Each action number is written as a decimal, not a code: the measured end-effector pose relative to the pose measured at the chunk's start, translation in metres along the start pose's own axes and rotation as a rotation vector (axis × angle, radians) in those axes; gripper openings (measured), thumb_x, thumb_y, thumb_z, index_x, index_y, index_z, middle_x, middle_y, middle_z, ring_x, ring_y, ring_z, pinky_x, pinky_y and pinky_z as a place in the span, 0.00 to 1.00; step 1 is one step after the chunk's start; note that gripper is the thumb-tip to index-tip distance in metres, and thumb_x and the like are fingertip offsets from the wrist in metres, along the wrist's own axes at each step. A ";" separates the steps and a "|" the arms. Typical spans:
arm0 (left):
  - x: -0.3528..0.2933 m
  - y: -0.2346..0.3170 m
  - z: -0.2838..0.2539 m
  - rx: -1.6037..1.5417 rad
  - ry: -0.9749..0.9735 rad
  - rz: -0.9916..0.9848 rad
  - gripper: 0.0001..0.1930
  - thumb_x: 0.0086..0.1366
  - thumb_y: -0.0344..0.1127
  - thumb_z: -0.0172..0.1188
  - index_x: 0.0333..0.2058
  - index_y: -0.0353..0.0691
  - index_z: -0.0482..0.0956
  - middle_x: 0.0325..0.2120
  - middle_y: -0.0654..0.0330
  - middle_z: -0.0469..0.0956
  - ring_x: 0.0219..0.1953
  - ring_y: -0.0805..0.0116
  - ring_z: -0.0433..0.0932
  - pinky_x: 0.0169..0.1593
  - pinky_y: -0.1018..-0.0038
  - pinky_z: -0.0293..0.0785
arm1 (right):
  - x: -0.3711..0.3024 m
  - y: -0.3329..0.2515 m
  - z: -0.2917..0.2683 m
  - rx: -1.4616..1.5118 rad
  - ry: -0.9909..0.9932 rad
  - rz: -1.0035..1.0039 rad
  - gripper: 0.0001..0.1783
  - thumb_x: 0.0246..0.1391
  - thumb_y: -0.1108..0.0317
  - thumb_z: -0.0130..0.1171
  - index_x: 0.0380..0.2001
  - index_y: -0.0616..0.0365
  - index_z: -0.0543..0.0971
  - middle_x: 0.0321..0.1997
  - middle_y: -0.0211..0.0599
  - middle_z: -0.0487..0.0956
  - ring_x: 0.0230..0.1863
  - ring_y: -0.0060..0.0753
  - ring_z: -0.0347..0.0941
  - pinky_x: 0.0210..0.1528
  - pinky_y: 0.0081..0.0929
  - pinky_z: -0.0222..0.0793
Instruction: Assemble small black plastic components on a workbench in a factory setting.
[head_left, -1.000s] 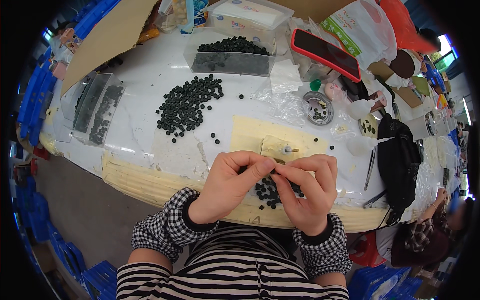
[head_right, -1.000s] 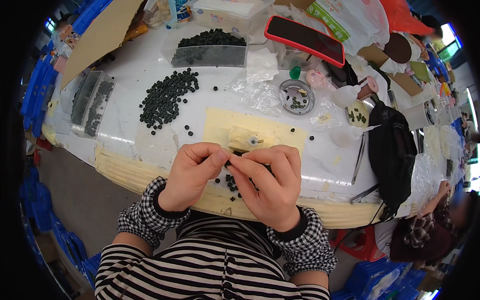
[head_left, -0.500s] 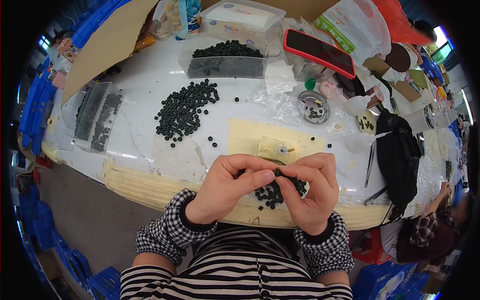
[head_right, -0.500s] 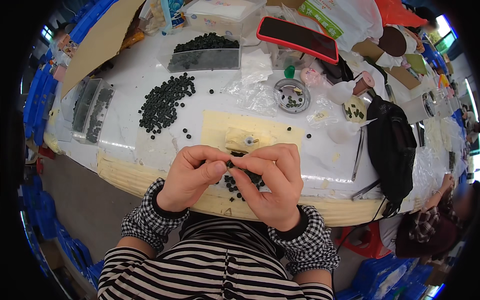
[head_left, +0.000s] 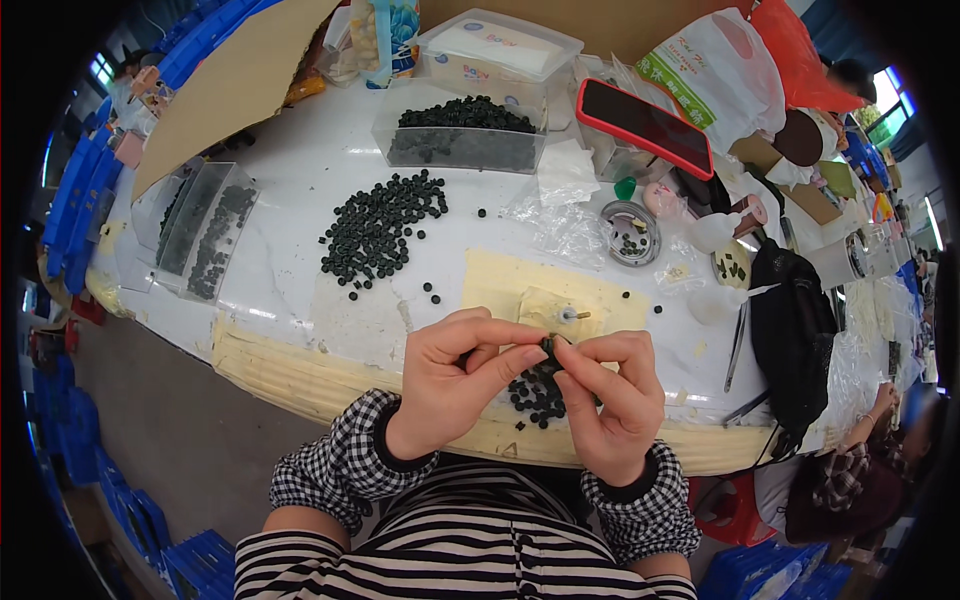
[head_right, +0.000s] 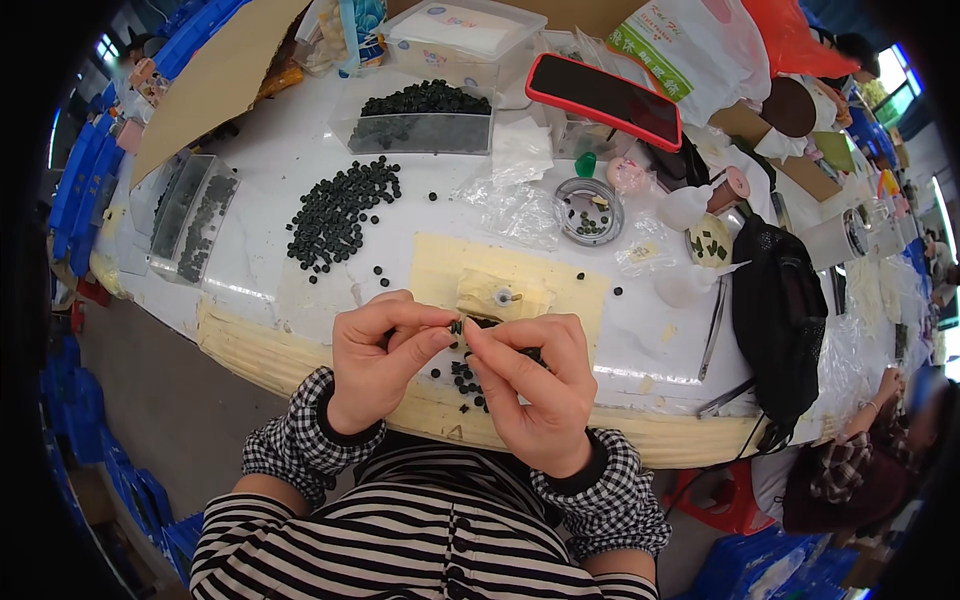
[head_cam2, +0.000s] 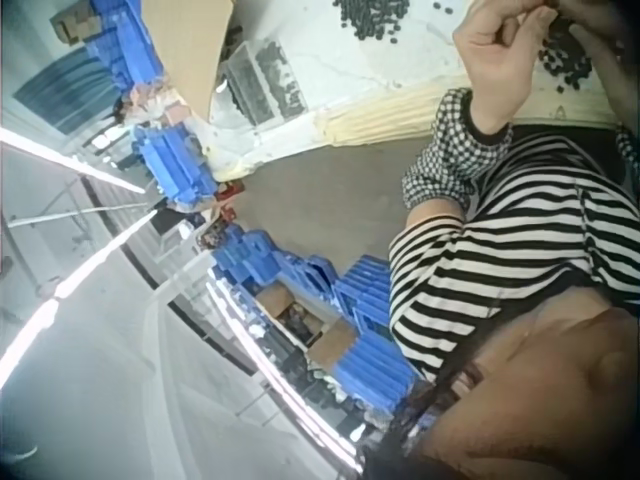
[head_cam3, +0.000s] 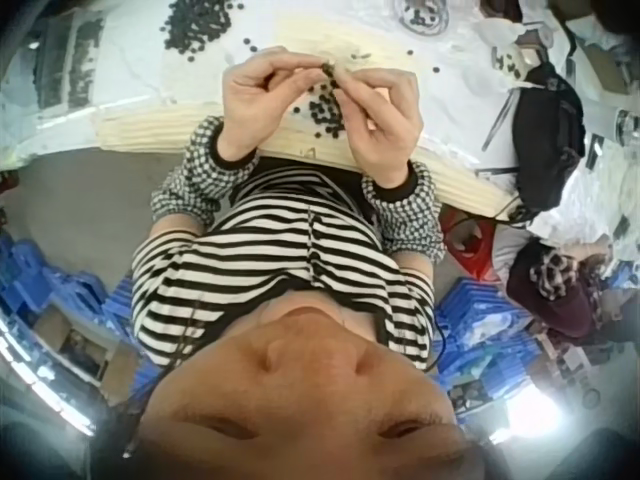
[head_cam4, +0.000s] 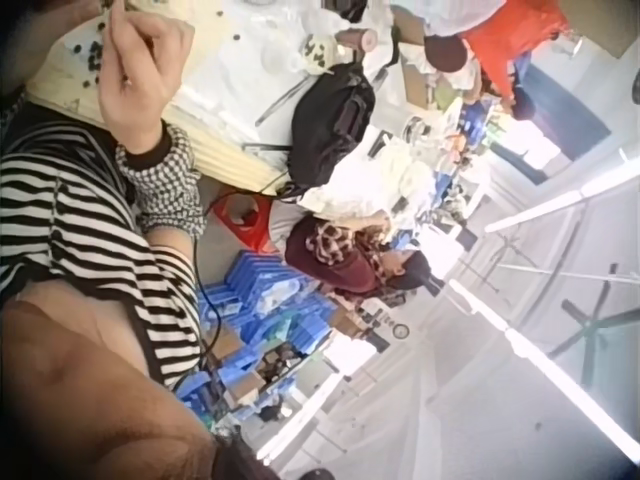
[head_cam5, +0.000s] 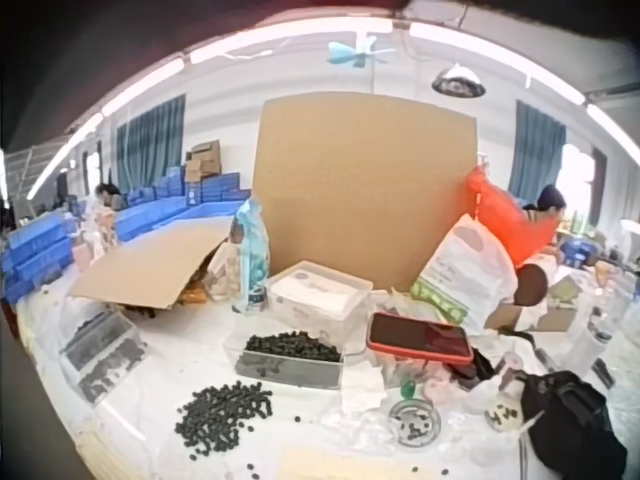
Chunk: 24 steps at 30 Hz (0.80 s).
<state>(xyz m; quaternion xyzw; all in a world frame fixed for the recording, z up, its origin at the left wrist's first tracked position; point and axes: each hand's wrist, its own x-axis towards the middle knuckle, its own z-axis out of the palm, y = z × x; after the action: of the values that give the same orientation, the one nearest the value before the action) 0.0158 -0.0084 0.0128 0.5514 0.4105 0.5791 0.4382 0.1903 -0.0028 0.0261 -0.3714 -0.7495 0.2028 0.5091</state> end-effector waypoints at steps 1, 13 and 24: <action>0.000 -0.001 0.000 -0.009 -0.003 -0.002 0.11 0.56 0.24 0.67 0.39 0.36 0.84 0.16 0.73 0.60 0.20 0.84 0.56 0.25 0.83 0.53 | 0.000 -0.001 0.000 -0.004 -0.005 -0.008 0.19 0.41 0.80 0.67 0.41 0.56 0.84 0.34 0.30 0.78 0.34 0.31 0.69 0.36 0.24 0.64; -0.001 -0.001 0.000 -0.016 -0.018 0.047 0.12 0.55 0.22 0.67 0.40 0.38 0.84 0.16 0.72 0.61 0.19 0.84 0.56 0.24 0.83 0.52 | 0.000 -0.001 0.001 0.003 -0.017 -0.020 0.20 0.41 0.80 0.67 0.42 0.56 0.84 0.35 0.31 0.78 0.35 0.32 0.69 0.37 0.25 0.65; -0.001 -0.003 -0.002 -0.001 -0.021 0.055 0.12 0.55 0.21 0.67 0.39 0.38 0.85 0.16 0.71 0.61 0.19 0.83 0.56 0.25 0.83 0.53 | -0.001 0.000 0.001 0.007 -0.039 -0.019 0.20 0.41 0.80 0.67 0.42 0.56 0.84 0.34 0.31 0.78 0.34 0.31 0.70 0.36 0.25 0.65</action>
<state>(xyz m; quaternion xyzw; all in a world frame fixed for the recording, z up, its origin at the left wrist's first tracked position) 0.0142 -0.0083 0.0096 0.5682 0.3903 0.5855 0.4266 0.1896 -0.0037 0.0251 -0.3585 -0.7621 0.2080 0.4974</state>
